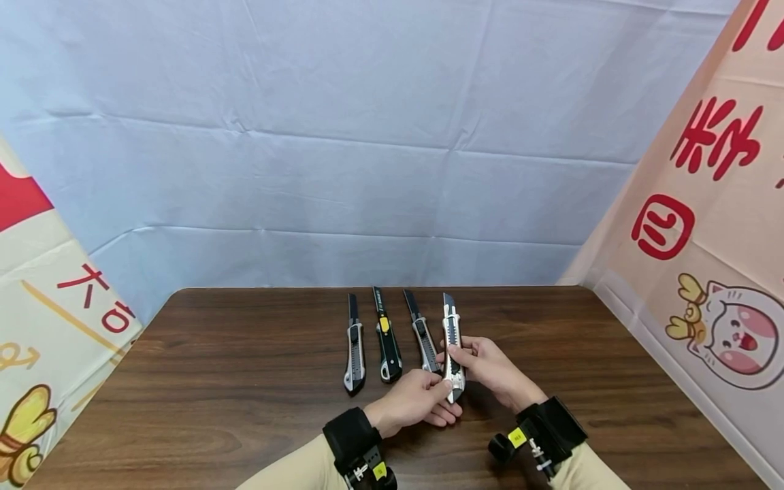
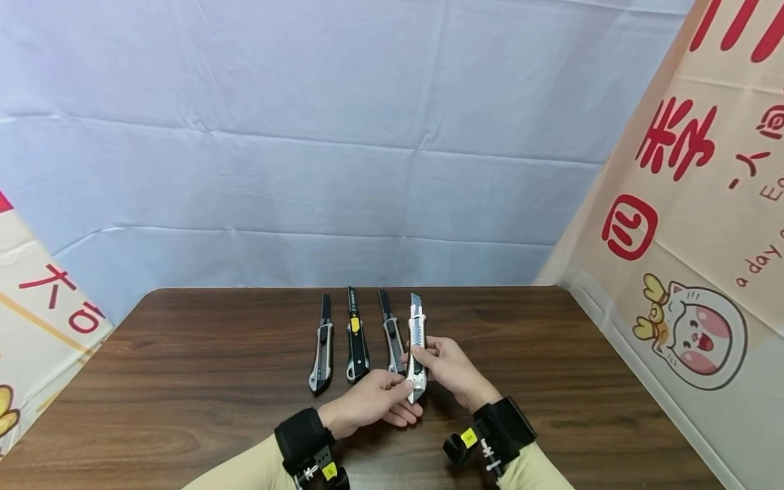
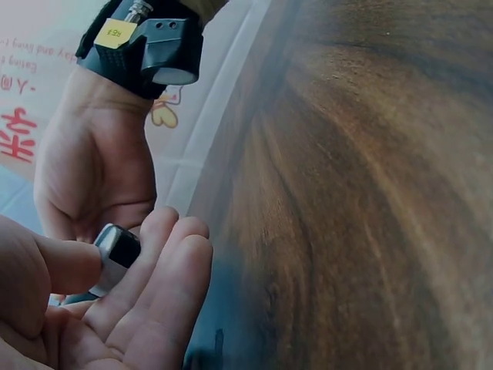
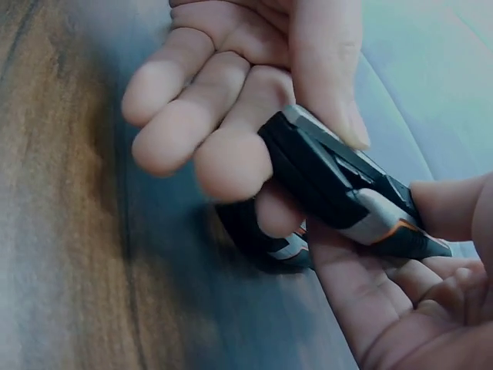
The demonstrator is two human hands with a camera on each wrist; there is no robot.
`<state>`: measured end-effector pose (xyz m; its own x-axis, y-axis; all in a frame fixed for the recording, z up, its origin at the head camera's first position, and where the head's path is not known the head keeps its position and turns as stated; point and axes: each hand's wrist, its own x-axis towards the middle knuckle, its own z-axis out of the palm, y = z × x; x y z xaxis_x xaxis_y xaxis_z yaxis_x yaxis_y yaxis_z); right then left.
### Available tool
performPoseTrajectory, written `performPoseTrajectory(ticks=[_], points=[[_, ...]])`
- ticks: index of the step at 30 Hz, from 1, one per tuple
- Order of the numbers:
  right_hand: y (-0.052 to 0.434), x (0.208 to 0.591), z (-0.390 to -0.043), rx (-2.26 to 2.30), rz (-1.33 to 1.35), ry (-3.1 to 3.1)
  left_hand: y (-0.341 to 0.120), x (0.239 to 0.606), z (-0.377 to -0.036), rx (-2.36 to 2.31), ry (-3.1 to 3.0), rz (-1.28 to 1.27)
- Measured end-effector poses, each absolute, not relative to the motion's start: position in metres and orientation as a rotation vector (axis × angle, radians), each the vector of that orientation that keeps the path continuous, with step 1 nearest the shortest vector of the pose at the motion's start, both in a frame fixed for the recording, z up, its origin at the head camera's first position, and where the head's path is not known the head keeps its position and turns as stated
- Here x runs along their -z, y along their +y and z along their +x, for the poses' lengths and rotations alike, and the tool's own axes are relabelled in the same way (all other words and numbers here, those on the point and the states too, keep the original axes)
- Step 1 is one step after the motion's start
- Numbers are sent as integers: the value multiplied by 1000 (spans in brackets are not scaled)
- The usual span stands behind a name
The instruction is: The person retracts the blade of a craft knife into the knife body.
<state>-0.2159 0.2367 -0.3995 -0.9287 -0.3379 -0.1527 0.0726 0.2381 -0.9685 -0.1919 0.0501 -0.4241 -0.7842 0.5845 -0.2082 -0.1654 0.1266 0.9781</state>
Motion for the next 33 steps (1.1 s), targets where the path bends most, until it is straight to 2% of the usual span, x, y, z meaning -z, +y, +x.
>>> performPoseTrajectory(ticks=[16, 33], points=[[240, 402, -215, 1787, -153, 2126, 51, 423, -192, -1755, 1816, 403], [236, 403, -213, 1748, -239, 2200, 51, 423, -195, -1690, 1871, 392]])
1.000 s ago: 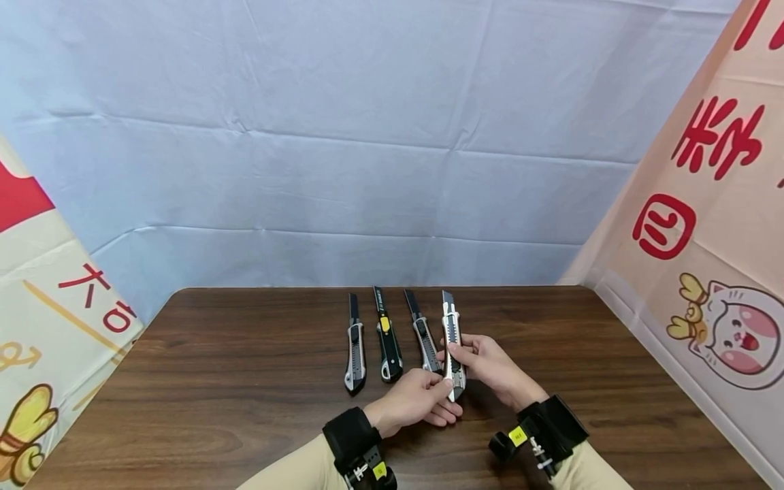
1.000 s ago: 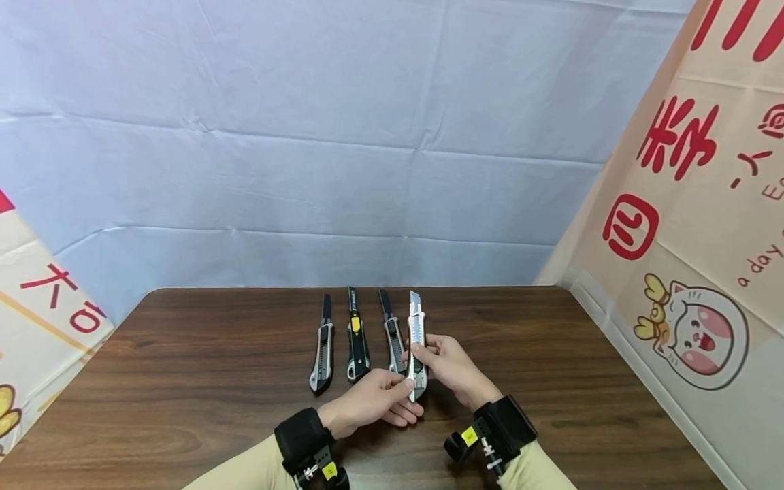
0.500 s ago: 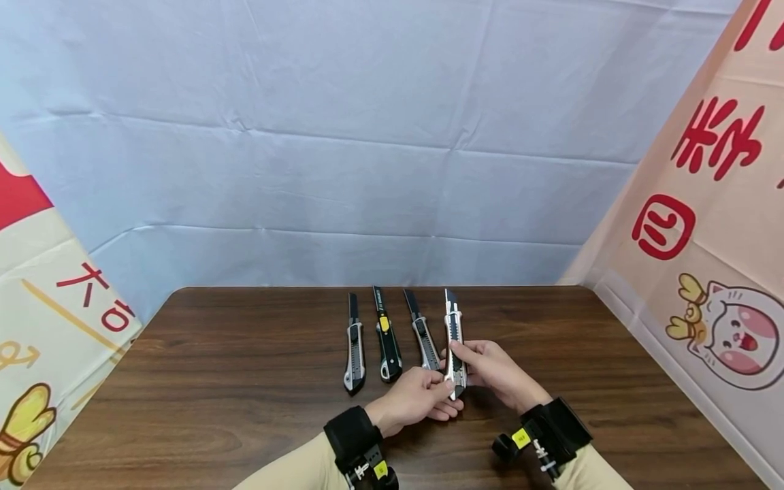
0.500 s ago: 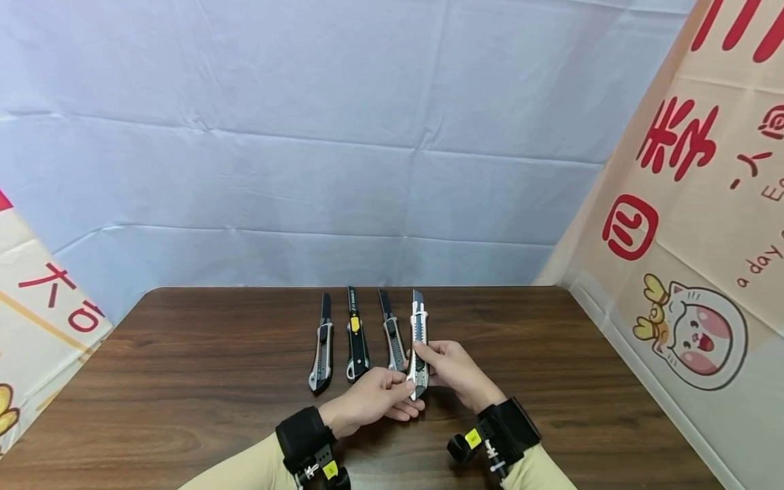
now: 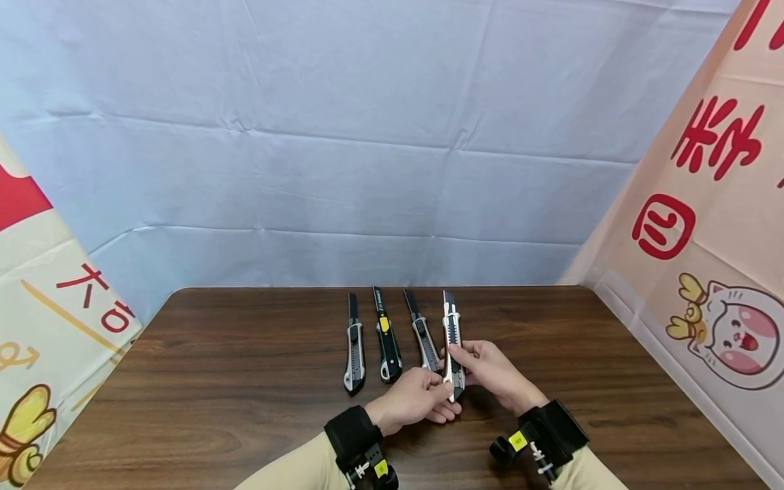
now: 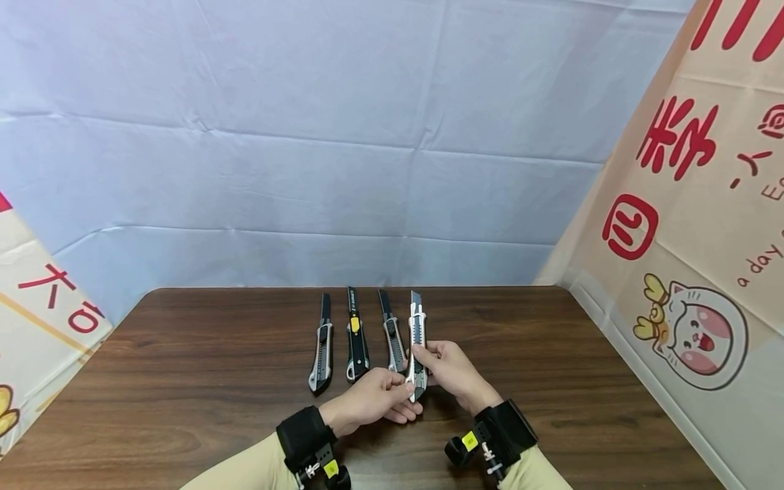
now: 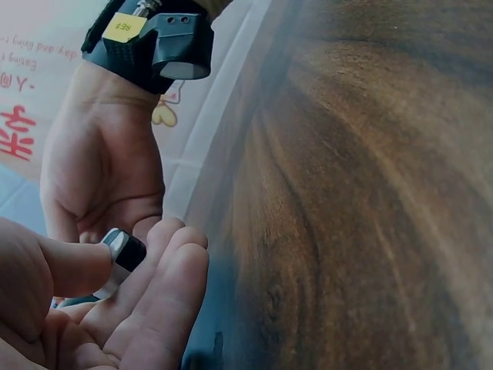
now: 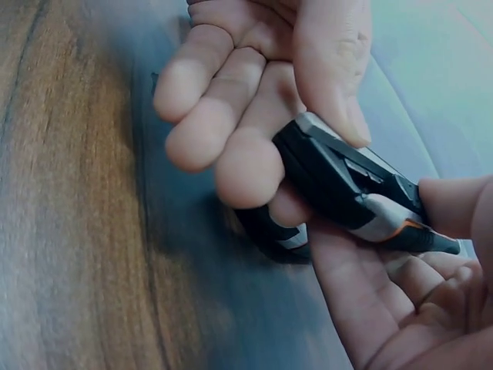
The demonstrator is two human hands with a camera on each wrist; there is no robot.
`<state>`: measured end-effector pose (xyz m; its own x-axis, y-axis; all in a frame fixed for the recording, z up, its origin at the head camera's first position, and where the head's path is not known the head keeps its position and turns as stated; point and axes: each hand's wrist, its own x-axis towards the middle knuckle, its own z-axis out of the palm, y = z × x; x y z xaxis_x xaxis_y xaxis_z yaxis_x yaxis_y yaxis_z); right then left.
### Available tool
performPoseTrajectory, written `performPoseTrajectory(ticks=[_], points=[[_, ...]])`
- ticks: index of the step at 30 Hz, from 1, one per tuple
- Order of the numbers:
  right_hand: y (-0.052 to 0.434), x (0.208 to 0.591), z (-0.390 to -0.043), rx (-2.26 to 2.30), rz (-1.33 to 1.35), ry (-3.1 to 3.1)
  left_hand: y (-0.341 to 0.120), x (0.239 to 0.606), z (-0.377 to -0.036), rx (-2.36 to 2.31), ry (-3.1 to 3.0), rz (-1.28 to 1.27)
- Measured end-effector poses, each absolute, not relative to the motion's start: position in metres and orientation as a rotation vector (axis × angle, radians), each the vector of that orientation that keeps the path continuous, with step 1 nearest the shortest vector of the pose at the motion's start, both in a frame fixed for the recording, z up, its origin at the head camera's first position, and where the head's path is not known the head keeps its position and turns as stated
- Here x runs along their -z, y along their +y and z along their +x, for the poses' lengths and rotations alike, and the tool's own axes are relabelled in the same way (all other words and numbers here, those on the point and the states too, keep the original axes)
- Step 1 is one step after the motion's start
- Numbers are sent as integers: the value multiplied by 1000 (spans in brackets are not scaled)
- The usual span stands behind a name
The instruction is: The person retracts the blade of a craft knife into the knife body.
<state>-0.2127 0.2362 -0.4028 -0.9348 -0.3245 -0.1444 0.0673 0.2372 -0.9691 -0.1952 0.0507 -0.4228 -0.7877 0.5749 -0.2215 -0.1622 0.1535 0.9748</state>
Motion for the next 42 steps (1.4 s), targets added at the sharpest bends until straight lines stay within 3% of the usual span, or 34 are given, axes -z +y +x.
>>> performPoseTrajectory(ticks=[42], points=[[236, 406, -213, 1756, -294, 2158, 50, 426, -195, -1665, 1905, 395]])
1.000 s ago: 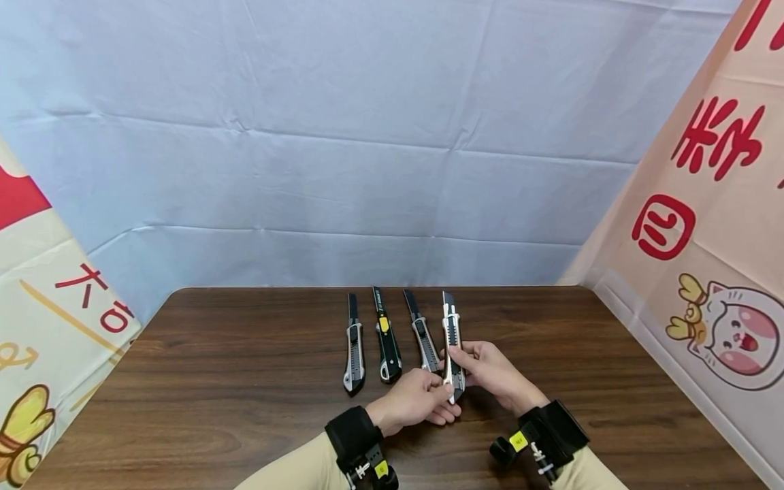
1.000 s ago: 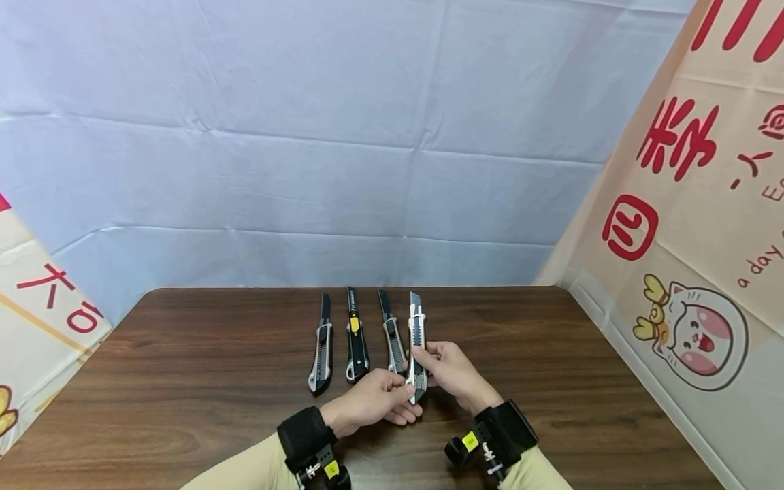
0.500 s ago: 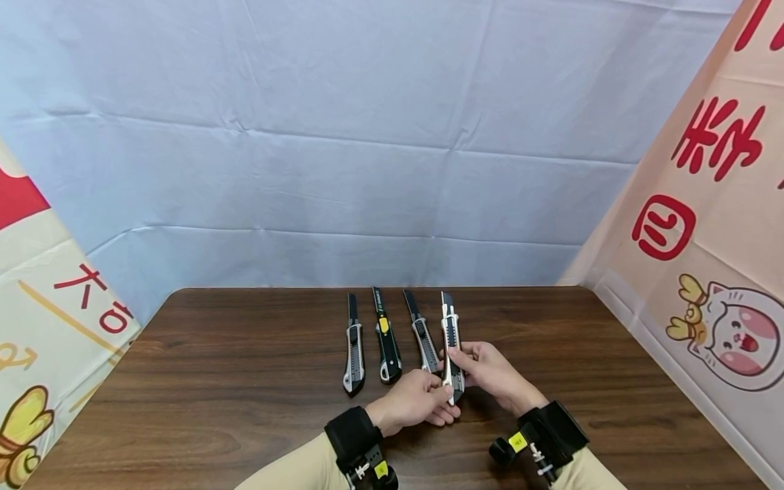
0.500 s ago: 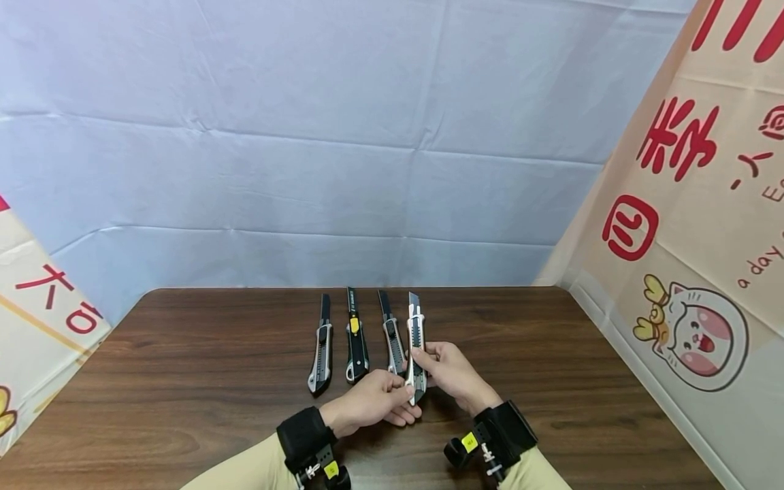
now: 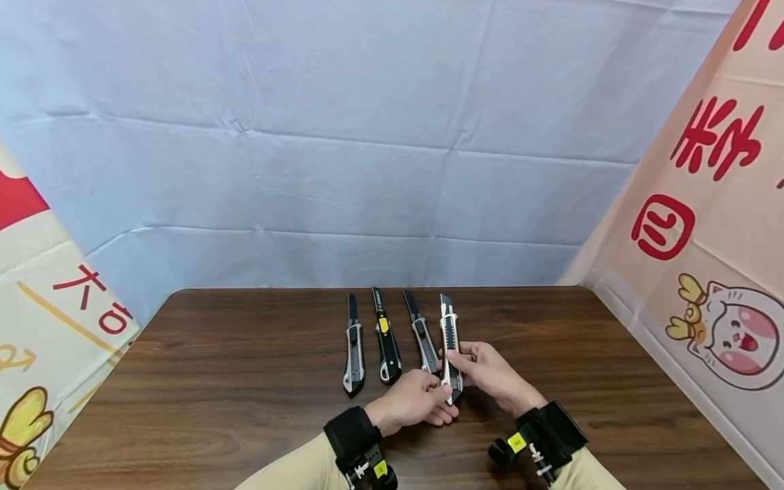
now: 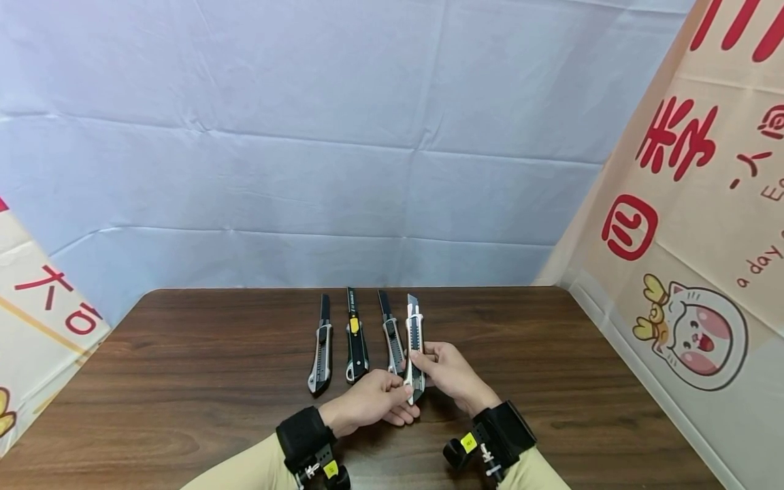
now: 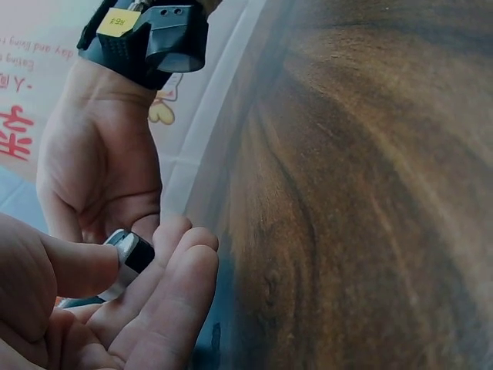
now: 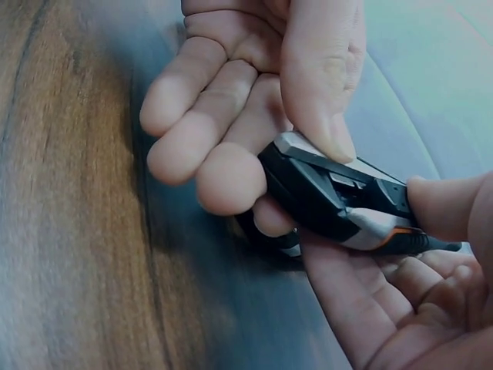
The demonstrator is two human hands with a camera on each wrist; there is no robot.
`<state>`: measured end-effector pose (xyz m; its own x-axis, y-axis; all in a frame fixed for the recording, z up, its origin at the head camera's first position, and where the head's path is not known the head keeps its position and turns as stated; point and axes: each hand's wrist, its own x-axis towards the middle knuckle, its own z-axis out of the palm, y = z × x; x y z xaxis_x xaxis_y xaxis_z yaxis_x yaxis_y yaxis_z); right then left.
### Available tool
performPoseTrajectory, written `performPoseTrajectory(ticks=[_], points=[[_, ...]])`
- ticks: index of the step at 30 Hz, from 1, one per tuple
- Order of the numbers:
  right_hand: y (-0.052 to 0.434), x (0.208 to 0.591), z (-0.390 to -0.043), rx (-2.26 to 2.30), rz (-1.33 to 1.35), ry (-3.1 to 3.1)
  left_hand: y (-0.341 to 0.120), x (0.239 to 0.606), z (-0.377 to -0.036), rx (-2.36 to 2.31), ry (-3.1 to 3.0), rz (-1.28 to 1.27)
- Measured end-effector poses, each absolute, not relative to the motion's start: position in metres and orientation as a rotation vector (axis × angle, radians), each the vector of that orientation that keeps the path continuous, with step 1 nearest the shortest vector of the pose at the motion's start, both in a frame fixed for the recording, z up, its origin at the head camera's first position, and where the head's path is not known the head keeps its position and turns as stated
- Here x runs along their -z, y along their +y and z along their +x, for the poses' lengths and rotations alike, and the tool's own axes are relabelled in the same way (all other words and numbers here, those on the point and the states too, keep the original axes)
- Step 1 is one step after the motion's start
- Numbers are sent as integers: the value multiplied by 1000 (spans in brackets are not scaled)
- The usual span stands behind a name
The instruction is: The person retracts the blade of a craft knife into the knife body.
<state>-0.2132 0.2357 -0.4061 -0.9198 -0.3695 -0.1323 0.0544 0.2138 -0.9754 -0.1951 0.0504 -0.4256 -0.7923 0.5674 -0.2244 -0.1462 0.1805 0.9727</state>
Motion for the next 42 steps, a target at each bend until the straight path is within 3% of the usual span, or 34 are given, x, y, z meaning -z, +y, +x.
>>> performPoseTrajectory(ticks=[26, 42], points=[[237, 405, -212, 1721, -357, 2185, 47, 423, -197, -1677, 1909, 385], [239, 404, -211, 1796, -243, 2119, 47, 421, -197, -1717, 1844, 396]])
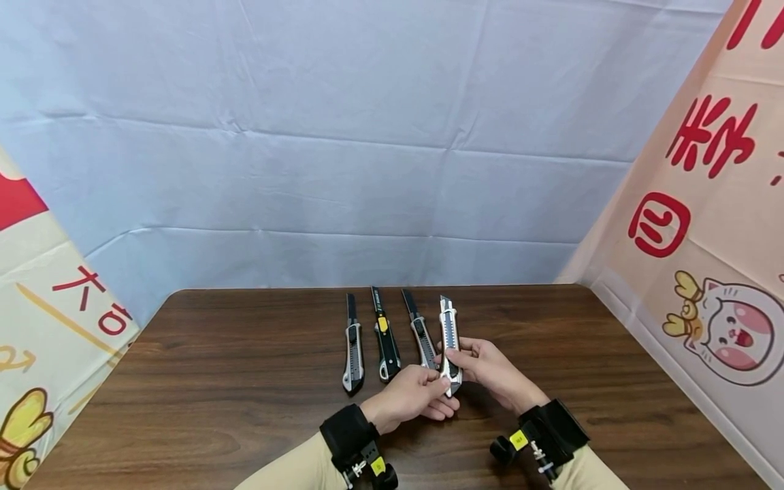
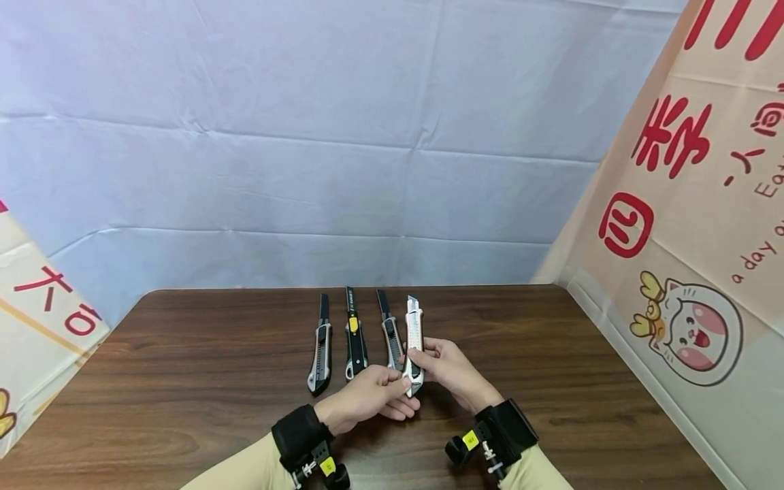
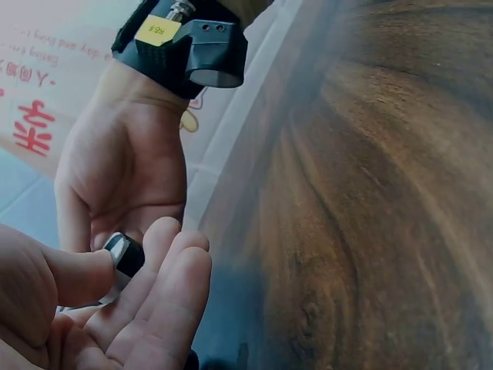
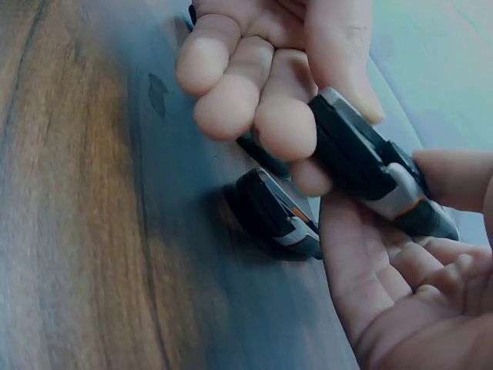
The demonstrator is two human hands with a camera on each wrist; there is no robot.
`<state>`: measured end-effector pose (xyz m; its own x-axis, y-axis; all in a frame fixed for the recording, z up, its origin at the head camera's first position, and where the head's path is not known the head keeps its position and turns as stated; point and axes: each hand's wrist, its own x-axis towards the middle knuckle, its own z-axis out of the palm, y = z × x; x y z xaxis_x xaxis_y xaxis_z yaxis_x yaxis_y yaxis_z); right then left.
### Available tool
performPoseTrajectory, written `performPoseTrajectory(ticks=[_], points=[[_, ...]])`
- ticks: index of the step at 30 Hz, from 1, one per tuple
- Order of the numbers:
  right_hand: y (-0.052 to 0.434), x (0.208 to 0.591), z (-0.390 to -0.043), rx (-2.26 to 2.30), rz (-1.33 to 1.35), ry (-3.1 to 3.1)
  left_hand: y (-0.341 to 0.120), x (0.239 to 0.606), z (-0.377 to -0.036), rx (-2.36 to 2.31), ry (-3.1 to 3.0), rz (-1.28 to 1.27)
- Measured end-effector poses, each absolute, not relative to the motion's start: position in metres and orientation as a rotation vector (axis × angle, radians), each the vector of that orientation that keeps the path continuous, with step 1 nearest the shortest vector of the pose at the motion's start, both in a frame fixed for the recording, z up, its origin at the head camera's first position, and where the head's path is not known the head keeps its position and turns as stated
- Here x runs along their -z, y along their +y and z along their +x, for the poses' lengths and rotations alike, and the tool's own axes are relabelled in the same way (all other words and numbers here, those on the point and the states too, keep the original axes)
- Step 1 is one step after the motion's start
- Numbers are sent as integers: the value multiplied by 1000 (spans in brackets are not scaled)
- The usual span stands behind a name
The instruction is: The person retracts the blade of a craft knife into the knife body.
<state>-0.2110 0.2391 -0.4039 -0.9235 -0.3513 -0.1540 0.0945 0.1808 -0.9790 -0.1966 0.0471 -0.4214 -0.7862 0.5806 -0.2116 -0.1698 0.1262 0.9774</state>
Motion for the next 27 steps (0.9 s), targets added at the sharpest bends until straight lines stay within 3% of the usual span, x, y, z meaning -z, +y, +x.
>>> performPoseTrajectory(ticks=[27], points=[[235, 410, -210, 1771, -246, 2238, 49, 423, -197, -1719, 1840, 366]])
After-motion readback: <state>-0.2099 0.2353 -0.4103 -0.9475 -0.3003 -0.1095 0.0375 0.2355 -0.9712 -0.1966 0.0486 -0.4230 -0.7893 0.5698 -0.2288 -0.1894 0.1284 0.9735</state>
